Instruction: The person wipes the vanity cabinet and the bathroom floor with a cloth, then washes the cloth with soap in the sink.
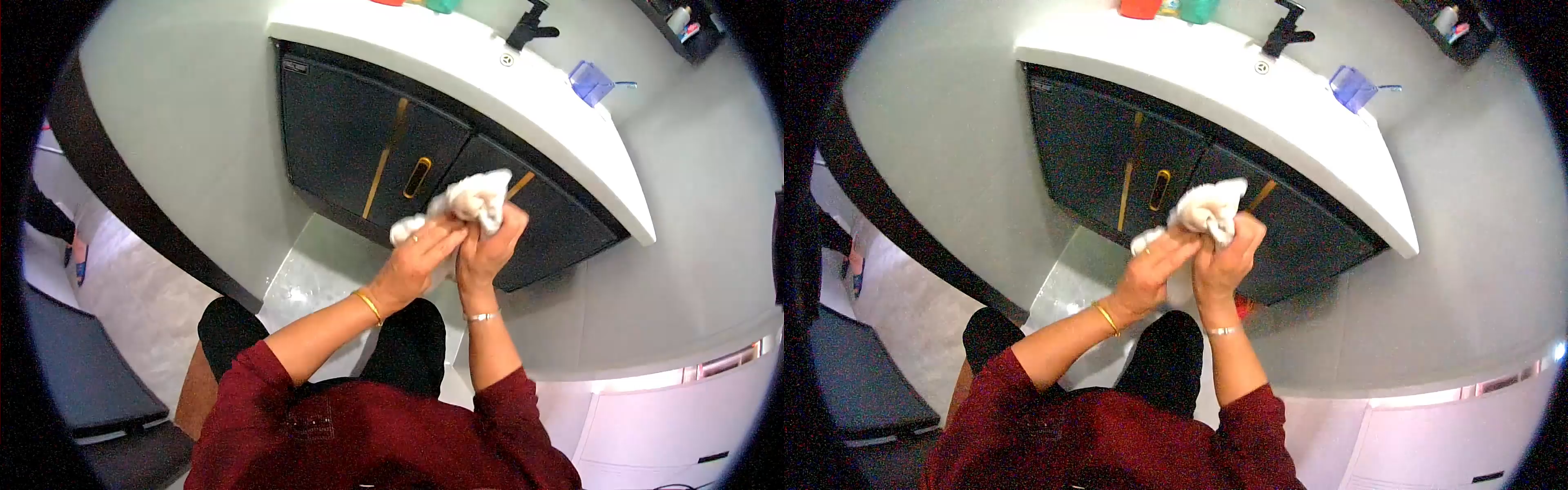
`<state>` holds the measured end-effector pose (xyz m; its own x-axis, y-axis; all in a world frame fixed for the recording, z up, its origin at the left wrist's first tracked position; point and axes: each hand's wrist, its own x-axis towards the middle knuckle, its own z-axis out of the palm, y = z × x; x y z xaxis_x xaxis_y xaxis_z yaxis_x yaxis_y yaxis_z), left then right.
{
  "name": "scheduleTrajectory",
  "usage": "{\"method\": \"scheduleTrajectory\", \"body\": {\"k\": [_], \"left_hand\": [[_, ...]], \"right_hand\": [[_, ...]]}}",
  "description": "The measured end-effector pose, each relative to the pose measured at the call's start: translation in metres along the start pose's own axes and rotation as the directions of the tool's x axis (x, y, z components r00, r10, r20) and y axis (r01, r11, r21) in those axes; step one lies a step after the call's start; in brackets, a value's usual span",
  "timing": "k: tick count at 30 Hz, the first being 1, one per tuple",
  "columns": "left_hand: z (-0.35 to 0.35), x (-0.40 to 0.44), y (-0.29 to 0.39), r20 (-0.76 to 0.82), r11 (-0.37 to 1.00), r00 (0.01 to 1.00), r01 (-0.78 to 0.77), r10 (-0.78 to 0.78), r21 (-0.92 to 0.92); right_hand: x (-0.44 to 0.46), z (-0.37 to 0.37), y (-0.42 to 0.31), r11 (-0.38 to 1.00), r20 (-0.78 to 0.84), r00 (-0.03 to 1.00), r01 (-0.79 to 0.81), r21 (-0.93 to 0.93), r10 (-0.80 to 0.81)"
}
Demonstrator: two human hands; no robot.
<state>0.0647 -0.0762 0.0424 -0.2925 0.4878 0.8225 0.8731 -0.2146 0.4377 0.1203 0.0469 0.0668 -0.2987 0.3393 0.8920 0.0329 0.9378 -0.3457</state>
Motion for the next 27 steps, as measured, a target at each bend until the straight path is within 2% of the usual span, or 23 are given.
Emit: {"method": "scheduleTrajectory", "body": {"k": [1, 3, 5, 6, 7, 9, 13, 14, 15, 17, 19, 20, 23, 24, 27], "left_hand": [[-0.004, 0.014, -0.001, -0.066, 0.995, 0.995, -0.075, 0.079, 0.063], [-0.005, 0.029, -0.011, -0.167, 0.991, 0.986, 0.012, 0.01, 0.13], [-0.002, 0.039, -0.033, -0.192, 0.987, 0.969, 0.161, -0.157, 0.004], [-0.001, 0.036, -0.038, -0.174, 0.978, 0.963, 0.207, -0.207, -0.021], [0.001, 0.034, -0.043, -0.154, 0.966, 0.954, 0.254, -0.258, -0.044], [0.004, 0.033, -0.049, -0.164, 0.974, 0.961, 0.227, -0.224, 0.0], [0.012, 0.019, -0.055, -0.192, 0.978, 0.964, 0.198, -0.183, 0.06], [0.015, 0.016, -0.063, -0.196, 0.973, 0.967, 0.192, -0.165, 0.125], [0.015, 0.01, -0.067, -0.161, 0.962, 0.966, 0.225, -0.201, 0.153], [0.019, 0.004, -0.076, -0.182, 0.979, 0.98, 0.109, -0.077, 0.174], [0.02, -0.004, -0.081, -0.131, 0.974, 0.988, 0.108, -0.082, 0.201], [0.016, -0.007, -0.085, -0.098, 0.969, 0.992, 0.101, -0.081, 0.227], [0.017, -0.011, -0.08, -0.066, 0.959, 0.996, 0.069, -0.052, 0.276], [0.019, -0.017, -0.083, -0.029, 0.959, 0.996, 0.093, -0.088, 0.266], [0.026, -0.046, -0.094, 0.087, 0.945, 0.982, 0.136, -0.169, 0.296]], "right_hand": [[0.021, 0.006, -0.008, 0.991, -0.123, 0.984, 0.132, 0.001, -0.131], [0.048, 0.028, -0.024, 0.983, -0.21, 0.968, 0.157, 0.097, -0.134], [0.048, 0.051, -0.018, 0.991, -0.079, 0.989, 0.129, 0.02, -0.127], [0.046, 0.06, -0.017, 0.97, -0.113, 0.967, 0.237, 0.058, -0.23], [0.044, 0.064, -0.014, 0.964, -0.143, 0.958, 0.259, 0.056, -0.249], [0.046, 0.062, -0.007, 0.956, -0.119, 0.951, 0.29, 0.038, -0.284], [0.038, 0.055, -0.024, 0.984, 0.001, 0.984, 0.179, -0.007, -0.179], [0.031, 0.056, -0.028, 0.99, 0.015, 0.99, 0.143, -0.002, -0.143], [0.023, 0.057, -0.029, 0.995, 0.031, 0.994, 0.103, 0.001, -0.103], [0.013, 0.056, -0.026, 0.998, 0.051, 0.997, 0.06, 0.027, -0.062], [0.0, 0.06, -0.027, 0.995, 0.038, 0.999, -0.019, 0.093, 0.015], [-0.007, 0.062, -0.024, 0.996, 0.035, 0.999, -0.028, 0.087, 0.025], [-0.026, 0.075, -0.001, 0.99, -0.077, 0.994, 0.09, 0.113, -0.081], [-0.033, 0.073, -0.001, 0.989, -0.033, 0.999, 0.029, 0.144, -0.025], [-0.074, 0.079, 0.02, 0.993, 0.054, 0.998, 0.018, 0.119, -0.025]]}}
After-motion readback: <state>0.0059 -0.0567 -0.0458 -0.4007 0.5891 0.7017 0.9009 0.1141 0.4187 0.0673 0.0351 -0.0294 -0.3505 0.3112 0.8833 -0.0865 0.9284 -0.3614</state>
